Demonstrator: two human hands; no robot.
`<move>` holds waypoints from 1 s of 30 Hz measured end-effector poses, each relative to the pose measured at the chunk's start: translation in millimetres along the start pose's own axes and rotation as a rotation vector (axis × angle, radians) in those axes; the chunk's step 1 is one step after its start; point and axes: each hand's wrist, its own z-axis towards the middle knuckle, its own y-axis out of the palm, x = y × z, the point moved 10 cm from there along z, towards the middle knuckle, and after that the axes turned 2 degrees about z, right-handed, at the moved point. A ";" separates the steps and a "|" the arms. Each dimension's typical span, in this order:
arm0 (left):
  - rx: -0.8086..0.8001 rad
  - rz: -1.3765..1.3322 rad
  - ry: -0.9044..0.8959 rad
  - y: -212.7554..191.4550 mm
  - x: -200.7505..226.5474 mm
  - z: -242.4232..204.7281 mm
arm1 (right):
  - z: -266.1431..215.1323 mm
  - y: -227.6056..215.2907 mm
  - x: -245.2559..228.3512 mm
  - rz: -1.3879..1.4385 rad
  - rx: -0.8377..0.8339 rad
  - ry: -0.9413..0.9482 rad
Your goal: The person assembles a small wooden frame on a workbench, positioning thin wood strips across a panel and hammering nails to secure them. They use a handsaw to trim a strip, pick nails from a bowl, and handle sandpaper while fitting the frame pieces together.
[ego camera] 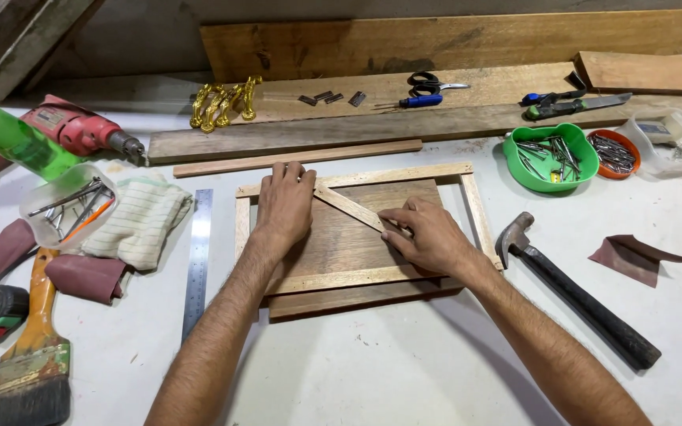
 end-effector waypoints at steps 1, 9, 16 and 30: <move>-0.002 0.000 -0.001 -0.2 -1.6 0.7 | 0.1 0.8 0.6 0.001 -0.002 0.000; -0.017 0.035 0.009 20.6 -9.7 11.6 | -1.5 -4.3 -3.1 -0.013 -0.004 0.011; -0.022 0.028 0.002 12.9 -10.4 9.1 | -1.0 5.5 4.3 -0.042 -0.058 0.042; 0.019 0.051 0.013 2.2 -14.3 4.3 | 16.2 11.6 -12.1 0.019 -0.072 0.033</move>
